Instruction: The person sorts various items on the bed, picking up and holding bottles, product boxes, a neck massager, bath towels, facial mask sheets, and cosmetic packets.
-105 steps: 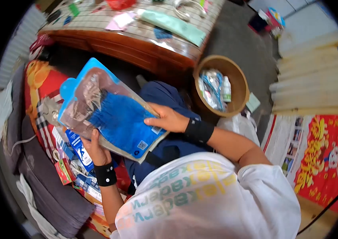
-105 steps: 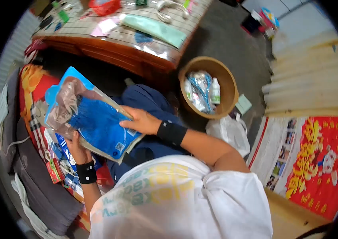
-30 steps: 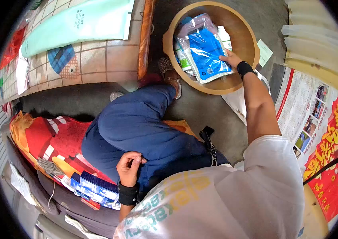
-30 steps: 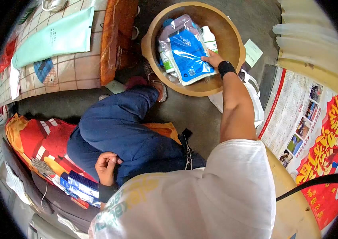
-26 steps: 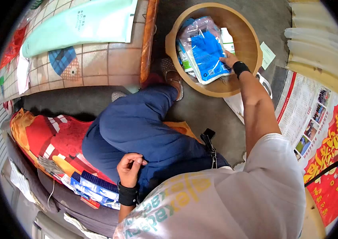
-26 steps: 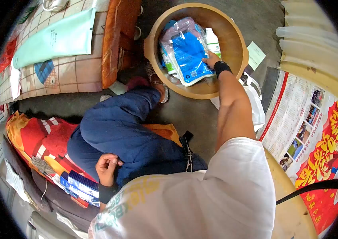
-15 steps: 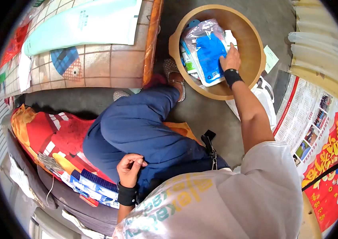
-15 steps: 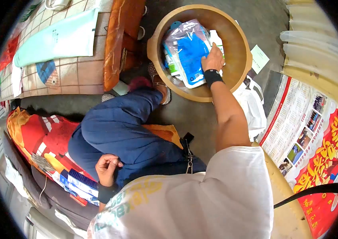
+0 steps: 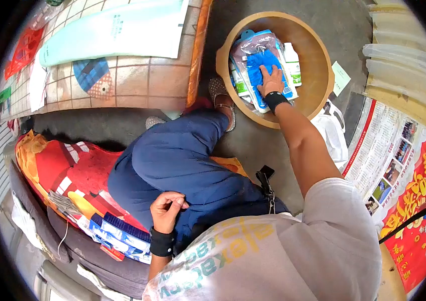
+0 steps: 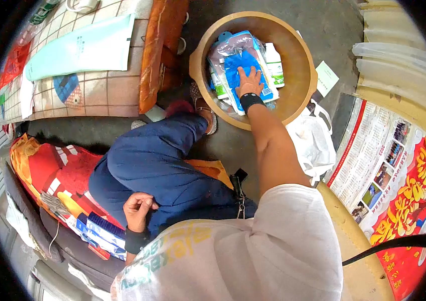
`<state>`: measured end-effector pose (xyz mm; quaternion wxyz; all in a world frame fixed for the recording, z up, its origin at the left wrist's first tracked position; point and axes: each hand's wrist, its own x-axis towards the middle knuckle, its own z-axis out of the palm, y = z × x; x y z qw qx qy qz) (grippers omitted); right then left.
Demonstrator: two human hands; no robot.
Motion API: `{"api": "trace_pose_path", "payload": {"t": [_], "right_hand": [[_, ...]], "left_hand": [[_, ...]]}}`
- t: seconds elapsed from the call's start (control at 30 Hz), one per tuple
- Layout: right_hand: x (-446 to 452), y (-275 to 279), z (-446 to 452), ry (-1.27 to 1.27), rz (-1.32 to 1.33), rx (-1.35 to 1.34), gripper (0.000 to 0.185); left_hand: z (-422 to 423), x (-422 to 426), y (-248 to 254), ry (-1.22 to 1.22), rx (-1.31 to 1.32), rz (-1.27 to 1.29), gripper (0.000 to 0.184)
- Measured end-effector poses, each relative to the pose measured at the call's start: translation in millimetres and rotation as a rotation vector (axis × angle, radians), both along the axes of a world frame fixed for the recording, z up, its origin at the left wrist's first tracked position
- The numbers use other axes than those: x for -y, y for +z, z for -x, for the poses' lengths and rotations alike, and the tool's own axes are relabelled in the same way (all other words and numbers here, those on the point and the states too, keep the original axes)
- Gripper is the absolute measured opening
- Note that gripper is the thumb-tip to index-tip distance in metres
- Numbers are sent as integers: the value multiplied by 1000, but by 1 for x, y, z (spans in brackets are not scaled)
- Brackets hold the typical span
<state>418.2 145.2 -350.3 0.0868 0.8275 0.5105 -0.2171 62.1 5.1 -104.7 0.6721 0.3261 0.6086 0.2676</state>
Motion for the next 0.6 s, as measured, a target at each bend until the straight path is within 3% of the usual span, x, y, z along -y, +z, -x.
{"api": "trace_pose_path", "payload": {"t": [0.2, 0.3, 0.5, 0.6], "right_hand": [[-10, 7, -6, 52, 24, 35, 65], [-2, 4, -8, 119, -180, 13, 43], [6, 58, 24, 128, -286, -481, 26], [13, 104, 51, 204, -201, -528, 21]], "left_hand": [[1, 2, 0, 36, 24, 0, 7], [4, 0, 2, 11, 28, 35, 7], [12, 4, -1, -32, 88, -34, 11], [13, 7, -3, -15, 124, -86, 12]]}}
